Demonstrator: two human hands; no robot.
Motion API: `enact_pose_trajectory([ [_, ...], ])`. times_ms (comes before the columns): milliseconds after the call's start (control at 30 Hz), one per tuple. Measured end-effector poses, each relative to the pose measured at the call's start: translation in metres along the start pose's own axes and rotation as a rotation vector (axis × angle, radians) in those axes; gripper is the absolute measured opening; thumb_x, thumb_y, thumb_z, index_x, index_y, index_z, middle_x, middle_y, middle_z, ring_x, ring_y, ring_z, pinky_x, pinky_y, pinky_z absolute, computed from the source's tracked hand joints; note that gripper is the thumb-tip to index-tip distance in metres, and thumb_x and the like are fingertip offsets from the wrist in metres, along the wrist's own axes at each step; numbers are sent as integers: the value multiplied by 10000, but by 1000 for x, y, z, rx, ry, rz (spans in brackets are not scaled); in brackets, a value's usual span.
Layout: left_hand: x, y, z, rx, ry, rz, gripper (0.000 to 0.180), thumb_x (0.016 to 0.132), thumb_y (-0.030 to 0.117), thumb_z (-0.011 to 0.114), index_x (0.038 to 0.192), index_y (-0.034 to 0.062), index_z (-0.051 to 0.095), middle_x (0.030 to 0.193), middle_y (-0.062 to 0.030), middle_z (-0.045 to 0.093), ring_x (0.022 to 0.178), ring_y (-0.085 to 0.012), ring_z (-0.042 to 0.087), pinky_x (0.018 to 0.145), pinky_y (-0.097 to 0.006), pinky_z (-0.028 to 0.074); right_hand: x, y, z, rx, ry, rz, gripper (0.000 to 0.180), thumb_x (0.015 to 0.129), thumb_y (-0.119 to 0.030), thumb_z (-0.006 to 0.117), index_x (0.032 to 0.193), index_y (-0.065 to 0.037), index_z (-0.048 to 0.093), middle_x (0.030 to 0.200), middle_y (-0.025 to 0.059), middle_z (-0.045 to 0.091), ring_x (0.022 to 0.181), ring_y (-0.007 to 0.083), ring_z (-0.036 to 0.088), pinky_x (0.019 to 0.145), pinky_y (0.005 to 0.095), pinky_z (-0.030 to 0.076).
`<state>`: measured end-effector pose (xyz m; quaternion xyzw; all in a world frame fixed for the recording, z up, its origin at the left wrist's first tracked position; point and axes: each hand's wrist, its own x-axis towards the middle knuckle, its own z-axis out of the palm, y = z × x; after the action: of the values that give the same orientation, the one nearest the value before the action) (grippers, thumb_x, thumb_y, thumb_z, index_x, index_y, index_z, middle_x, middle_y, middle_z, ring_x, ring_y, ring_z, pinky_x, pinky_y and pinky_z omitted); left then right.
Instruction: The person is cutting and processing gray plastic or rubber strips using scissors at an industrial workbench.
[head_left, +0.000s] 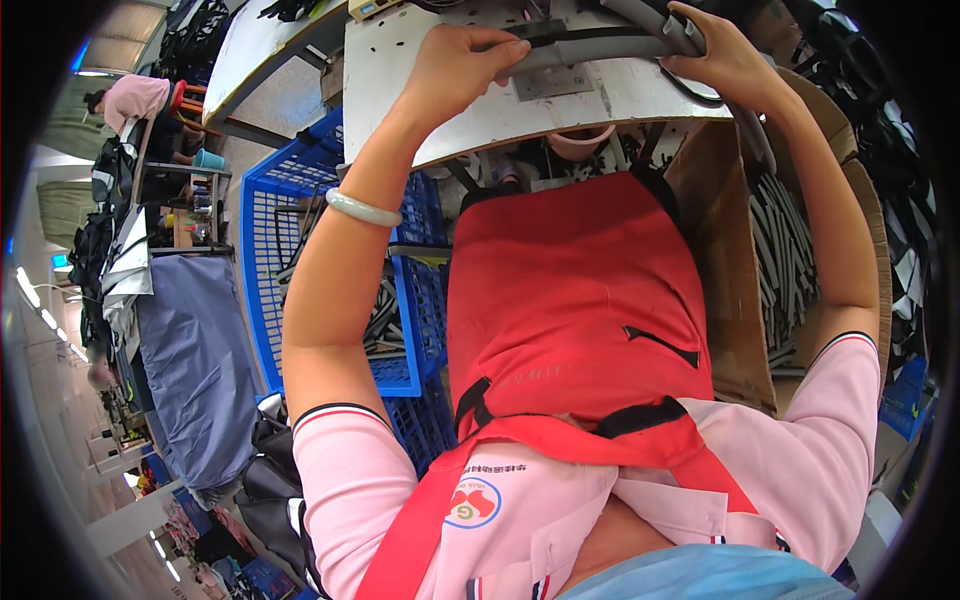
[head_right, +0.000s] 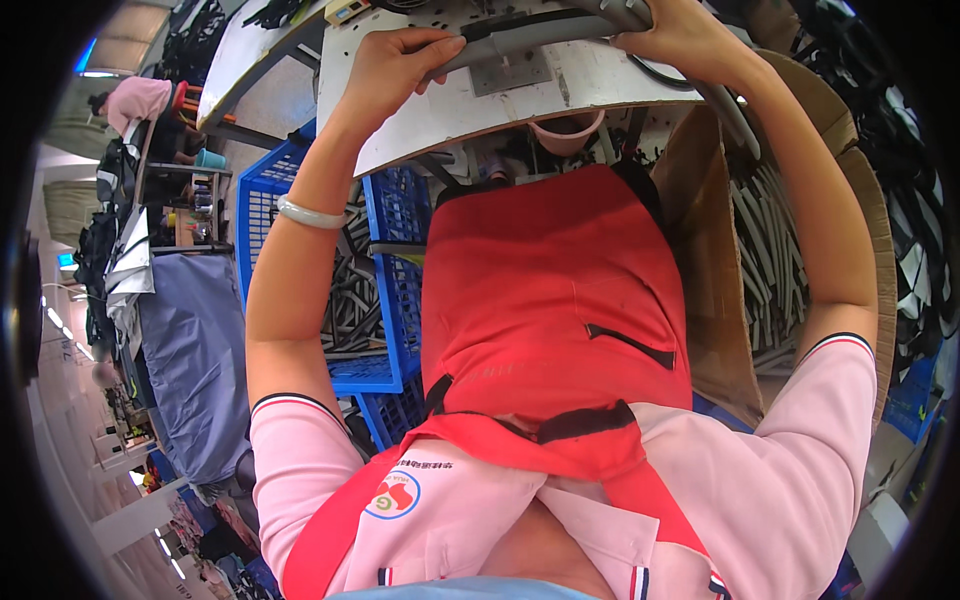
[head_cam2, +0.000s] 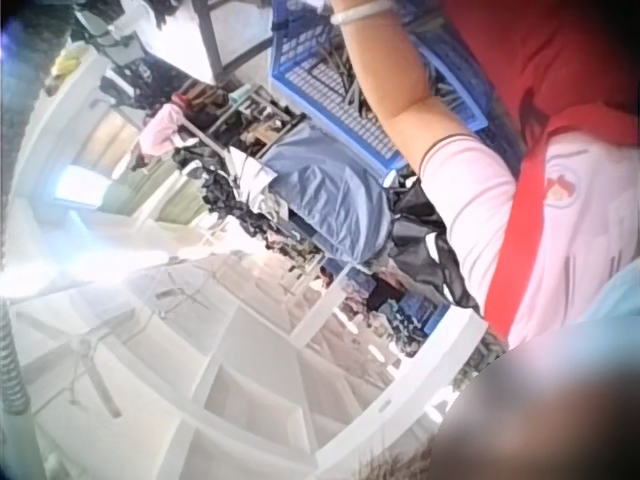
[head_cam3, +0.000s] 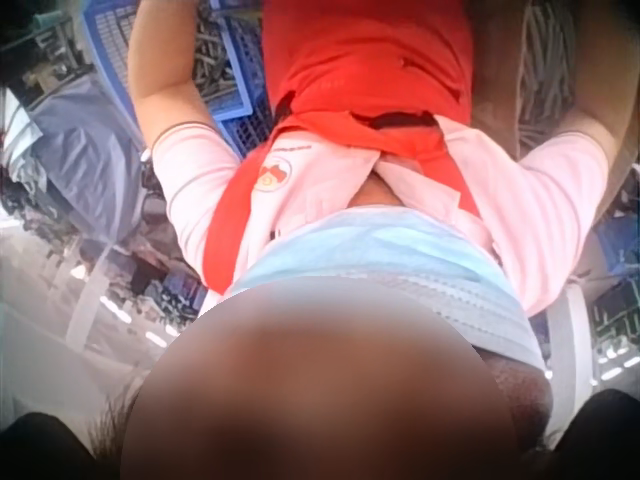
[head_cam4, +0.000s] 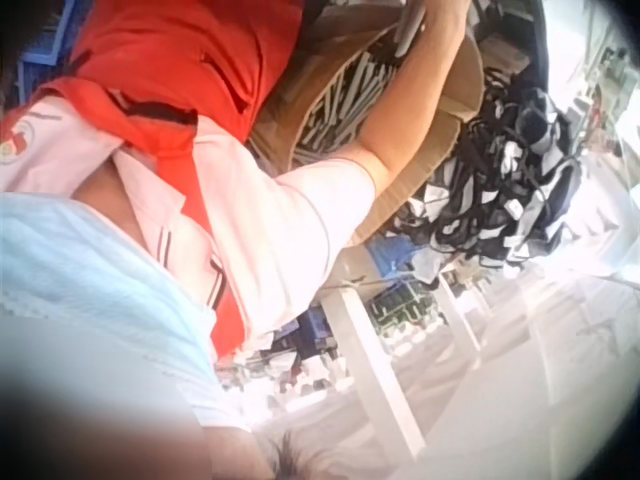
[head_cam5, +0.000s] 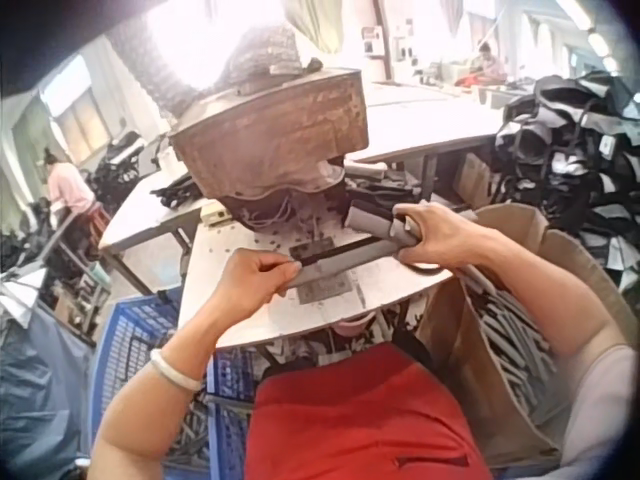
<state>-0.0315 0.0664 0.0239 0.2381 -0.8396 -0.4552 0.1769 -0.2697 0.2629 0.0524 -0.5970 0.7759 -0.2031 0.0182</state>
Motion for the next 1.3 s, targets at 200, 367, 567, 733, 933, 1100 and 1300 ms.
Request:
enact_pose_trajectory([
  [200, 9, -4, -1, -21, 22, 16, 305, 865, 262, 705, 1022, 1, 720, 659, -40, 634, 527, -55, 467, 494, -200, 374, 10, -9, -6, 54, -108, 146, 737, 676, -314, 766, 1245, 77, 508, 986, 283, 636, 965, 335, 639, 823, 396, 485],
  [367, 16, -7, -4, -8, 26, 29, 282, 870, 254, 698, 1023, 18, 726, 659, -41, 635, 526, -57, 465, 495, -207, 372, 16, -3, 0, 29, -5, 89, 716, 675, -296, 770, 1242, 65, 521, 1041, 274, 643, 1009, 338, 635, 866, 385, 483],
  [567, 42, -27, -8, 10, 19, 48, 262, 881, 242, 687, 1027, 29, 729, 683, -45, 644, 542, -58, 471, 517, -209, 381, 36, -2, -1, 101, -50, 88, 644, 685, -261, 768, 1205, 51, 552, 964, 224, 656, 916, 285, 632, 822, 376, 486],
  [733, 64, -37, -6, -72, 28, -42, 188, 869, 185, 674, 823, 12, 731, 610, -34, 616, 525, -90, 514, 490, -257, 401, 49, 14, 4, 137, -61, 88, 640, 696, -256, 770, 1212, 50, 545, 946, 204, 650, 890, 251, 613, 818, 368, 479],
  [933, 35, -18, -2, -187, 39, -67, 194, 892, 200, 677, 903, 16, 737, 633, -27, 625, 509, -82, 493, 480, -239, 386, 18, -8, -9, 98, 19, 127, 694, 689, -275, 780, 1241, 61, 528, 1001, 213, 641, 939, 246, 611, 852, 354, 473],
  [1100, 36, -15, -5, -169, 51, -67, 213, 890, 208, 684, 910, 2, 733, 653, -29, 635, 527, -81, 498, 482, -235, 388, 25, -2, -8, 110, -6, 101, 660, 685, -277, 783, 1213, 39, 546, 952, 201, 639, 904, 243, 610, 825, 352, 474],
  [1300, 26, -12, -5, -91, 23, 27, 279, 886, 251, 686, 1034, 17, 723, 700, -42, 646, 574, -58, 488, 533, -211, 392, 25, -1, -11, 138, -60, 51, 576, 690, -252, 780, 1145, 28, 563, 881, 177, 637, 839, 213, 592, 782, 349, 476],
])
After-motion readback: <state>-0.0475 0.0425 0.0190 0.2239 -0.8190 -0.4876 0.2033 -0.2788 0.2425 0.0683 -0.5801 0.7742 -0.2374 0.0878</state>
